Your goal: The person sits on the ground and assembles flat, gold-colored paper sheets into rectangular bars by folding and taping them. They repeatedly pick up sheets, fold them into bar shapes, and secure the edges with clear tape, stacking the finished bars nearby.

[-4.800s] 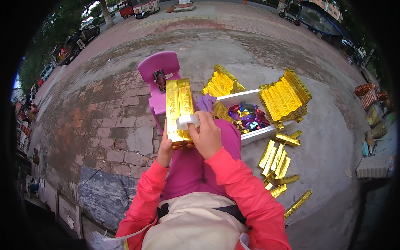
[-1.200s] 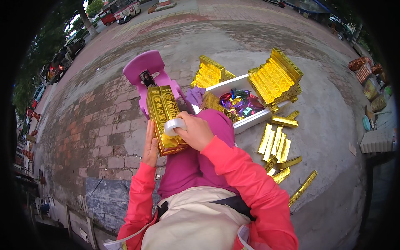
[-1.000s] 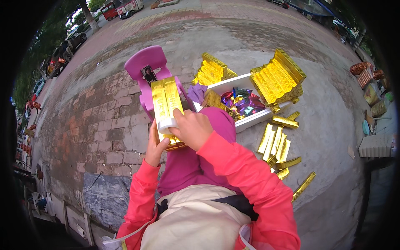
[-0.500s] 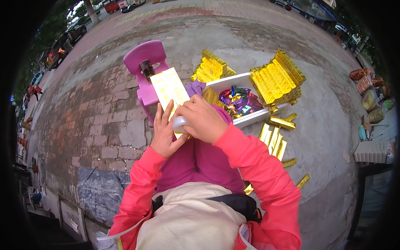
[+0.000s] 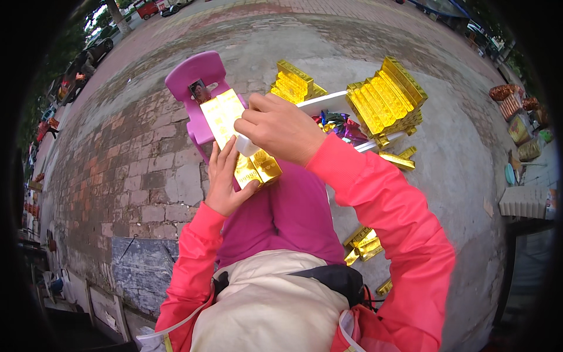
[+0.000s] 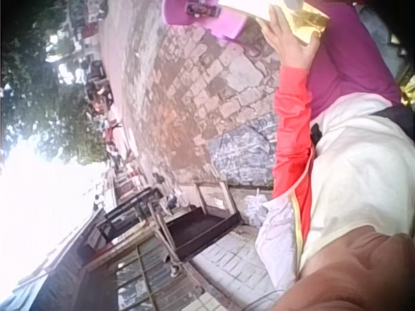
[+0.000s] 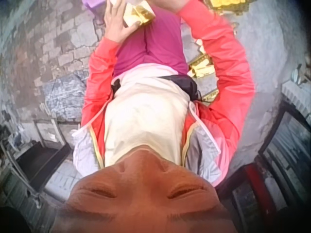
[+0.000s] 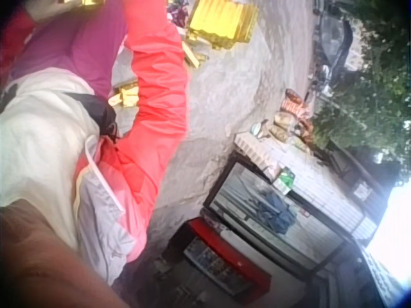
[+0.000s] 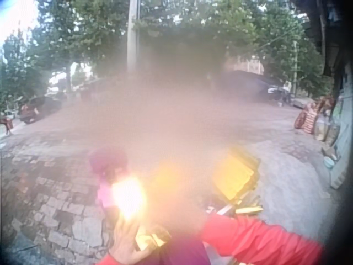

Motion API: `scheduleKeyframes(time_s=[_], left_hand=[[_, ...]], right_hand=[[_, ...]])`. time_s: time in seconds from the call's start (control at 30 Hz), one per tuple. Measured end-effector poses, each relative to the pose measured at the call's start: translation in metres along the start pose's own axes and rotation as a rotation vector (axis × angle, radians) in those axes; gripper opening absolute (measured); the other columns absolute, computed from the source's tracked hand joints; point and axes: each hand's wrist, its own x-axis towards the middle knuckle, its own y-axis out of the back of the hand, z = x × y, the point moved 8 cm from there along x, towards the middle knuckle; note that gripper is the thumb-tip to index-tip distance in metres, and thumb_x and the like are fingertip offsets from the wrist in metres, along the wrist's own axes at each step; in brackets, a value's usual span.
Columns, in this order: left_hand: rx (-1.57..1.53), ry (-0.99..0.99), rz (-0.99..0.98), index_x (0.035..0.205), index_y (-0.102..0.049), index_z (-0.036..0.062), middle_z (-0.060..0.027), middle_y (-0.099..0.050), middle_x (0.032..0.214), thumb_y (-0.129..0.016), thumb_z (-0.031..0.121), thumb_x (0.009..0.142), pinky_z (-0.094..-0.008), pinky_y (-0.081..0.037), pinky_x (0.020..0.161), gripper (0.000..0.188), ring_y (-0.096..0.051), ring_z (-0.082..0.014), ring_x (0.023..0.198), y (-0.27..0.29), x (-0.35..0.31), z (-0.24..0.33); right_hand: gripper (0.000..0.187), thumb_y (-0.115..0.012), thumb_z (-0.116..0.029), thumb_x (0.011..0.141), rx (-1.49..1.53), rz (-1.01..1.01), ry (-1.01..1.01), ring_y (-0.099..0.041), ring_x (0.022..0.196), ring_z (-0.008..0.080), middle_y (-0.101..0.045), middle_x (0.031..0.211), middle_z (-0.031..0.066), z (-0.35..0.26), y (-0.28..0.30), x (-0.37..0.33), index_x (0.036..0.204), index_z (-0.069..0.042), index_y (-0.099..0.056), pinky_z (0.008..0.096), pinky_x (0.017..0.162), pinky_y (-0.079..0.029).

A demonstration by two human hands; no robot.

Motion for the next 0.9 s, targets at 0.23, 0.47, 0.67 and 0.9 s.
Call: scheduleKeyframes(time_s=[0.23,0.47,0.67,0.9], left_hand=[[-0.016,-0.009,0.02,0.156,-0.032,0.0073,-0.0098,-0.03,0.161,-0.077,0.038,0.076,-0.0554,-0.018,0.119,0.098,-0.014,-0.0458,0.15,0.001,-0.002,-0.002],[0.011,-0.022,0.025,0.156,-0.032,0.0069,-0.01,-0.031,0.161,-0.078,0.038,0.075,-0.0554,-0.02,0.119,0.098,-0.016,-0.0461,0.149,-0.001,-0.002,0.002],[0.022,-0.039,0.021,0.156,-0.032,0.0066,-0.01,-0.031,0.161,-0.078,0.039,0.075,-0.0556,-0.02,0.119,0.098,-0.016,-0.0464,0.149,-0.001,0.002,0.002],[-0.01,-0.023,0.011,0.156,-0.031,0.0058,-0.0112,-0.03,0.161,-0.078,0.037,0.075,-0.0547,-0.019,0.12,0.098,-0.014,-0.0467,0.149,-0.001,-0.002,0.002]], right_hand=[[0.02,-0.071,-0.006,0.069,0.001,0.069,-0.187,-0.058,0.089,0.0238,-0.059,0.082,0.0019,0.011,-0.005,-0.045,0.087,-0.009,-0.061,0.0367,0.076,-0.048],[0.019,-0.07,-0.008,0.071,-0.077,0.105,-0.157,-0.059,0.087,0.0225,-0.059,0.082,0.0017,0.003,0.005,-0.043,0.088,-0.01,-0.061,0.0358,0.073,-0.049],[0.029,-0.074,-0.006,0.065,-0.085,-0.017,0.039,-0.06,0.081,0.0216,-0.058,0.082,0.0018,-0.003,0.002,-0.01,0.091,-0.009,-0.061,0.035,0.066,-0.05],[0.023,-0.069,-0.006,0.071,-0.004,0.095,-0.19,-0.061,0.083,0.0235,-0.057,0.083,0.0041,0.009,-0.006,-0.06,0.093,-0.008,-0.061,0.0358,0.069,-0.051]])
